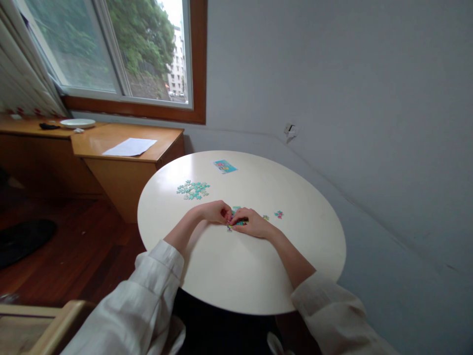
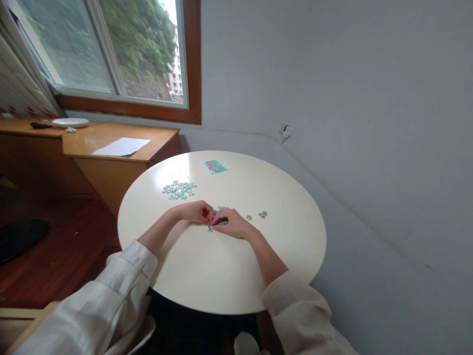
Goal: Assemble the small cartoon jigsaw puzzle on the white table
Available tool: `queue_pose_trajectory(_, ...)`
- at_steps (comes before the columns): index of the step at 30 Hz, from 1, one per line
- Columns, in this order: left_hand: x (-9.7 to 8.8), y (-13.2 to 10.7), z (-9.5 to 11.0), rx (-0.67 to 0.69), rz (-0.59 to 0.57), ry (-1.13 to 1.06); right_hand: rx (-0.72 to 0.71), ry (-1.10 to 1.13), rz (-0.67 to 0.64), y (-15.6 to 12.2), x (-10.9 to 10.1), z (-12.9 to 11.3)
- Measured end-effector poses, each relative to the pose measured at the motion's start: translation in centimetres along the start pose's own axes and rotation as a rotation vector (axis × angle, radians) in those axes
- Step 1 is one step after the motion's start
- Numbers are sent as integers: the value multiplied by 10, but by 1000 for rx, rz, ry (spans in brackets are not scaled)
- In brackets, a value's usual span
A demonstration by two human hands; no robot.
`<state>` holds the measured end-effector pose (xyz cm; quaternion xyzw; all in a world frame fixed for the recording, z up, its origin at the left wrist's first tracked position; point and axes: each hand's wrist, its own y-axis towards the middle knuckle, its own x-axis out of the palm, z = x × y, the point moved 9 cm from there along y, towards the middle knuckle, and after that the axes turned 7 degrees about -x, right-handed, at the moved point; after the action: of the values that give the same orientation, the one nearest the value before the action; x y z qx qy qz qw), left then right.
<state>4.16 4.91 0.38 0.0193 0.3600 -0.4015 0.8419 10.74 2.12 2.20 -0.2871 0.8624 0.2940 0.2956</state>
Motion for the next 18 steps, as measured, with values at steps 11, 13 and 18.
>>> queue_pose_trajectory(11, 1, 1, -2, 23, -22, -29, -15, -50, -2, 2, 0, -6)
queue_pose_trajectory(13, 2, 1, -2, 21, -30, -31, -26, -53, -4, 1, 0, -6)
queue_pose_trajectory(18, 2, 2, -3, 12, -23, -6, -39, -54, 5, 1, 1, -2)
